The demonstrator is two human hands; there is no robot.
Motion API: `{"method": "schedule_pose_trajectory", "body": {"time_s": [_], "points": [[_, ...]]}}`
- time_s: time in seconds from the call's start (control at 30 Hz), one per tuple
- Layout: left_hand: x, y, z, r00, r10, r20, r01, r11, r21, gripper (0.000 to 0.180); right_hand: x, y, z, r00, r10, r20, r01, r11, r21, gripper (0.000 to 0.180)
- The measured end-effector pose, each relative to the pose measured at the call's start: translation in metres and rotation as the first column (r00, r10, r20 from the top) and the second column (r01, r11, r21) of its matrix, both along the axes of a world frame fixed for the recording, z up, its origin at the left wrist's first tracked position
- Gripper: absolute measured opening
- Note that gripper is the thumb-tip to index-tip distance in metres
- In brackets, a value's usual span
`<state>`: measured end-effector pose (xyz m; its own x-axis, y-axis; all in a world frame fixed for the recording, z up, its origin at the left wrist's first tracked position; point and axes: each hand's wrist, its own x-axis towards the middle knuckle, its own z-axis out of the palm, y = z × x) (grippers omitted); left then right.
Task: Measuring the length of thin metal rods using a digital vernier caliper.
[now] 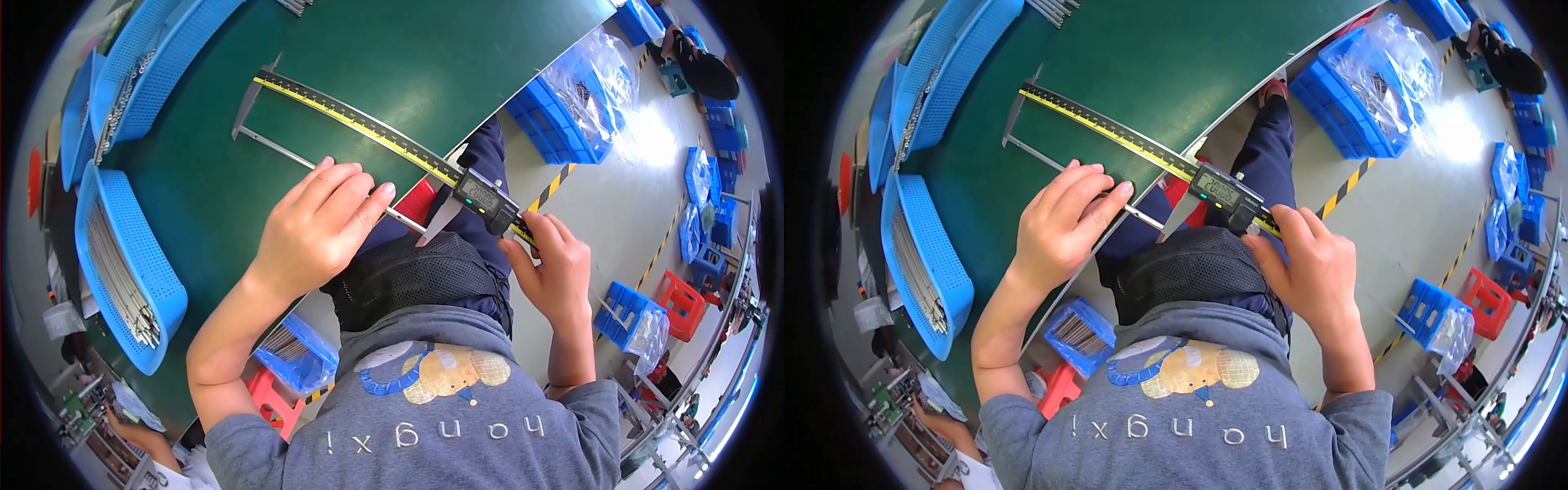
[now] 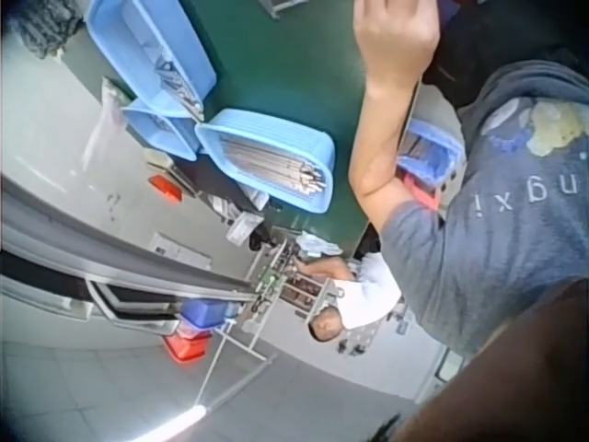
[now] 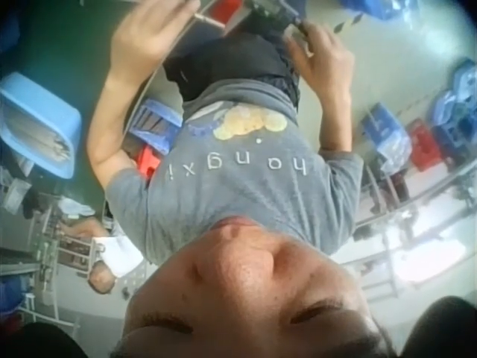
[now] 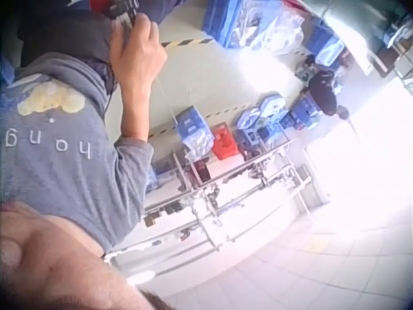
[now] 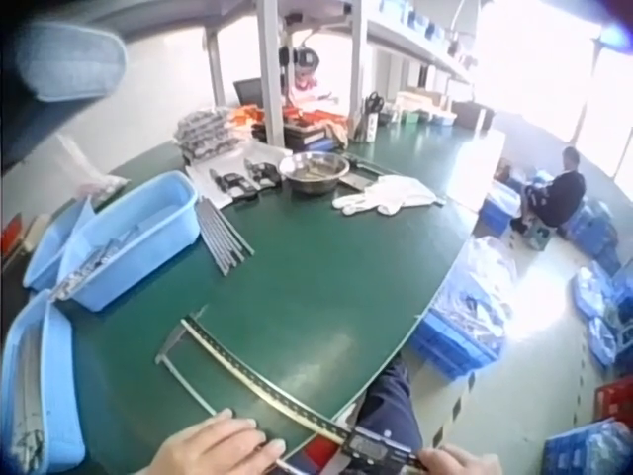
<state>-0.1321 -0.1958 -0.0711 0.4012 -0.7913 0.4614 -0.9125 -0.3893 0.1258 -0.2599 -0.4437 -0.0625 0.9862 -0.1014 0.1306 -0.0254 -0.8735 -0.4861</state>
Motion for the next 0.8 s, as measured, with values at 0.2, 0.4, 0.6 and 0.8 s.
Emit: {"method": "schedule_pose_trajectory", "body": {"time_s": [0.2, 0.4, 0.6, 0.8], "points": [[0.0028, 0.0032, 0.0032, 1.0, -0.008, -0.012, 0.008, 1.0, -0.001, 0.028, 0.0009, -0.0002, 0.0001, 1.0, 0.015, -0.017, -0.015, 1.0, -0.023, 0.029], [0.0057, 0.0045, 0.0038, 1.0, -0.013, -0.022, 0.013, 1.0, -0.023, 0.033, -0.0001, 0.0001, -0.0024, 1.0, 0.008, -0.017, -0.009, 0.999, -0.041, 0.031], [0.0083, 0.006, 0.0035, 0.998, -0.012, -0.06, 0.01, 1.0, -0.026, 0.036, 0.0004, 0.0025, -0.0004, 1.0, 0.003, -0.019, -0.003, 0.999, -0.034, 0.037], [0.0086, 0.0055, 0.0034, 0.997, -0.008, -0.076, 0.005, 0.999, -0.037, 0.034, 0.0011, 0.0021, 0.0014, 0.999, 0.013, -0.033, -0.014, 0.999, -0.038, 0.042]]}}
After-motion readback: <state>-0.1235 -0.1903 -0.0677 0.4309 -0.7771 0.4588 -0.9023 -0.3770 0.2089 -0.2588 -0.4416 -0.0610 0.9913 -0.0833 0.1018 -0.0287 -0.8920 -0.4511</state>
